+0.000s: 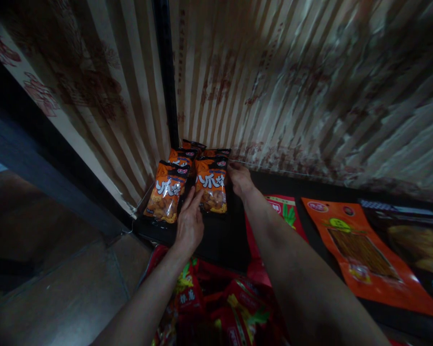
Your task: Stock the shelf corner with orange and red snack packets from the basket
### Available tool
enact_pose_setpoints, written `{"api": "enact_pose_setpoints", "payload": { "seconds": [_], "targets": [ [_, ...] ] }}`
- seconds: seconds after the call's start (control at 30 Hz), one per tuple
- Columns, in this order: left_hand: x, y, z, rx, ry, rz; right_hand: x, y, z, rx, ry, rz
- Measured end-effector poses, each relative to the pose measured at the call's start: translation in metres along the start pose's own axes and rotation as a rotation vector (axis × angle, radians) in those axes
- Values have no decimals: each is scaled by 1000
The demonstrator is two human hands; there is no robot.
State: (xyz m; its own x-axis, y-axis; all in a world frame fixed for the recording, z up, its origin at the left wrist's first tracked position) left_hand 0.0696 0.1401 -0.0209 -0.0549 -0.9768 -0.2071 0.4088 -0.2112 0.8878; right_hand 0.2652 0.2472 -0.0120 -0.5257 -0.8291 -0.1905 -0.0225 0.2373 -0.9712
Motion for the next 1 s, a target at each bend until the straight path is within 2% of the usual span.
{"api": "enact_pose_setpoints", "payload": {
  "seconds": [0.17, 0.3, 0.53, 0.83, 1.0],
  "targets": [
    [-2, 0, -2, 24, -26, -19, -3, 5, -1, -12, -13, -105],
    [-7, 1, -3, -10, -63, -29, -5, 11, -3, -20, 31, -120],
    [-14, -2, -2, 1, -61, -74, -16, 24, -7, 1, 88, -126],
    [-11, 3, -4, -30, -127, -101, -22, 35, -6, 35, 154, -80],
    [-10, 4, -5, -33, -142, -131, -23, 35, -4, 75, 93, 6]
  ]
}}
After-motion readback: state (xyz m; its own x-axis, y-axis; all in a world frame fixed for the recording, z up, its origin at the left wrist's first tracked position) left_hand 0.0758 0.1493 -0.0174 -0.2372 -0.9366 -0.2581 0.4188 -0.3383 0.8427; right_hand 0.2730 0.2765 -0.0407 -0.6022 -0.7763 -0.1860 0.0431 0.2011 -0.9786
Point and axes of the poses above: each hand's wrist, its own x-axis away from the middle knuckle, its own z-axis out of the back of the hand, y = z × x, the point moved 5 cm from there along -x, towards the middle knuckle, and after that the axes turned 10 degrees about z, right-handed, at the moved point
